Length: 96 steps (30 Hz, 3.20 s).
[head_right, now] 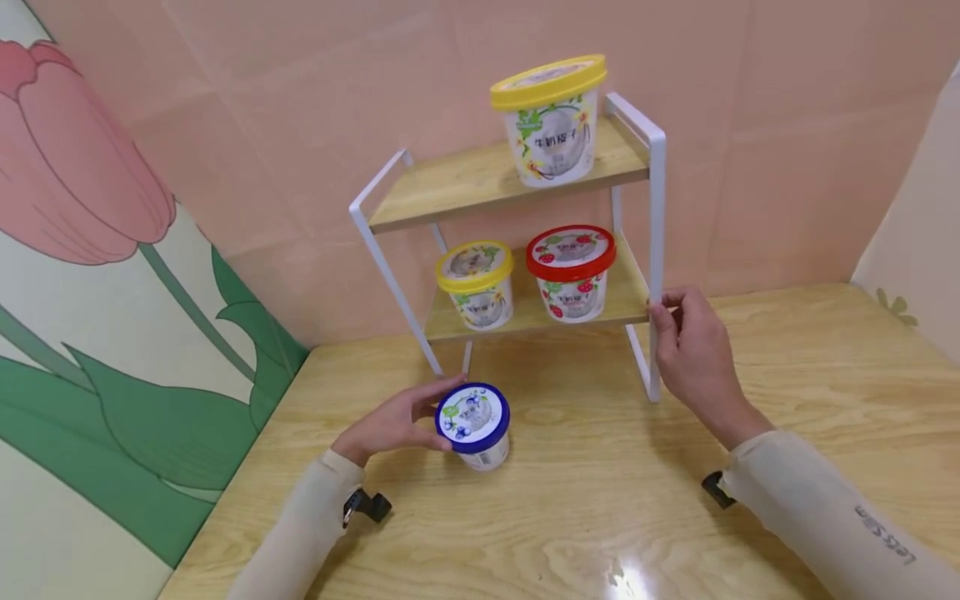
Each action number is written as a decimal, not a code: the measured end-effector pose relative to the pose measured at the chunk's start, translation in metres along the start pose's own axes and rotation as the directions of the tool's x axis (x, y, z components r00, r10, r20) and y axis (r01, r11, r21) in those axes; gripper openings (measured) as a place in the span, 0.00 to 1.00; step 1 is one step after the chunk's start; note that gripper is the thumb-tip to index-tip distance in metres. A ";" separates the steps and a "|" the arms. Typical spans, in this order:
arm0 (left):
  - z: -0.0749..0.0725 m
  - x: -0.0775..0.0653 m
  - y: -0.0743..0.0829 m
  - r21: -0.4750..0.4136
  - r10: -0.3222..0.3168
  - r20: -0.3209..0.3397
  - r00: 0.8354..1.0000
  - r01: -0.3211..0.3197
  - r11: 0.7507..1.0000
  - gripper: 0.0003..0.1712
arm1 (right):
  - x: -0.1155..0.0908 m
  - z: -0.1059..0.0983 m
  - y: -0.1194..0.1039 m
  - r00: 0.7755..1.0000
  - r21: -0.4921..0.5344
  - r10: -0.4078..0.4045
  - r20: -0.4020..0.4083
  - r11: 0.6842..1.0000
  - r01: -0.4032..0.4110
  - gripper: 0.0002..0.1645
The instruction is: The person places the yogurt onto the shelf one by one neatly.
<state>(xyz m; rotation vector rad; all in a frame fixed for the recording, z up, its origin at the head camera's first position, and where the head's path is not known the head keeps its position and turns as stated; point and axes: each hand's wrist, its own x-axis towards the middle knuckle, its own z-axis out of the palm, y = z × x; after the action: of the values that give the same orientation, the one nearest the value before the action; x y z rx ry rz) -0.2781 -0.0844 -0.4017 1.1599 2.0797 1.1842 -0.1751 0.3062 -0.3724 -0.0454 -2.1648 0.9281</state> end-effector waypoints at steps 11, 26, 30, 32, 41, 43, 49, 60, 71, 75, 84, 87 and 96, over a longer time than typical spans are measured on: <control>0.032 0.011 0.021 0.270 -0.083 -0.215 0.973 0.140 0.953 0.55 | 0.003 0.001 0.001 0.998 0.018 -0.036 -0.043 0.999 0.036 0.11; 0.020 0.015 0.002 -0.138 -0.023 -0.039 0.999 0.018 0.990 0.66 | 0.001 0.006 0.002 0.998 0.017 -0.040 -0.038 0.999 0.041 0.12; 0.007 0.015 -0.018 -0.273 0.070 0.075 0.995 -0.047 0.961 0.69 | -0.001 0.012 -0.001 0.998 0.040 -0.065 -0.025 0.997 0.066 0.12; 0.005 0.017 -0.021 -0.288 0.094 0.110 0.989 -0.058 0.956 0.70 | -0.001 0.013 -0.002 0.998 0.042 -0.058 -0.019 0.997 0.059 0.11; 0.011 0.026 -0.013 -0.223 0.029 0.100 0.995 -0.006 0.975 0.62 | 0.000 0.004 0.000 0.999 0.026 -0.022 -0.031 0.999 0.023 0.12; 0.013 0.026 -0.010 -0.202 -0.009 0.078 0.997 0.025 0.979 0.59 | 0.000 0.004 0.002 0.999 0.025 -0.024 -0.038 0.999 0.025 0.12; 0.021 0.021 0.001 -0.158 -0.134 -0.023 0.991 0.128 0.979 0.53 | -0.002 0.005 0.003 0.998 0.036 -0.033 -0.048 0.999 0.035 0.11; 0.059 0.019 0.027 -0.156 -0.361 -0.407 0.839 0.326 0.932 0.59 | -0.001 0.002 0.001 1.000 0.028 -0.014 -0.024 1.000 0.014 0.13; 0.067 0.022 0.029 -0.251 -0.393 -0.416 0.820 0.312 0.916 0.63 | -0.002 0.002 0.003 1.000 0.035 -0.018 -0.021 0.999 0.019 0.13; 0.053 0.020 0.022 -0.359 -0.351 -0.288 0.891 0.240 0.902 0.62 | -0.001 0.002 0.002 1.000 0.035 -0.019 -0.018 0.999 0.019 0.13; 0.031 0.016 0.004 -0.482 -0.273 -0.109 0.956 0.190 0.855 0.62 | 0.000 0.002 0.002 1.000 0.033 -0.015 -0.006 0.999 0.015 0.13; 0.031 0.017 0.003 -0.475 -0.273 -0.112 0.955 0.190 0.859 0.58 | 0.000 0.002 0.002 1.000 0.029 -0.011 -0.006 1.000 0.011 0.14; 0.043 0.020 0.009 -0.379 -0.291 -0.161 0.943 0.213 0.901 0.60 | 0.000 0.002 0.002 1.000 0.034 -0.016 -0.015 0.999 0.017 0.13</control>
<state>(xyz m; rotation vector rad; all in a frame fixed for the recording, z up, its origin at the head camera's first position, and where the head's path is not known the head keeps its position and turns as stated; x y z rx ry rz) -0.2536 -0.0455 -0.4157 0.5946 1.9767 1.5289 -0.1773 0.3064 -0.3743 -0.0177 -2.1321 0.9518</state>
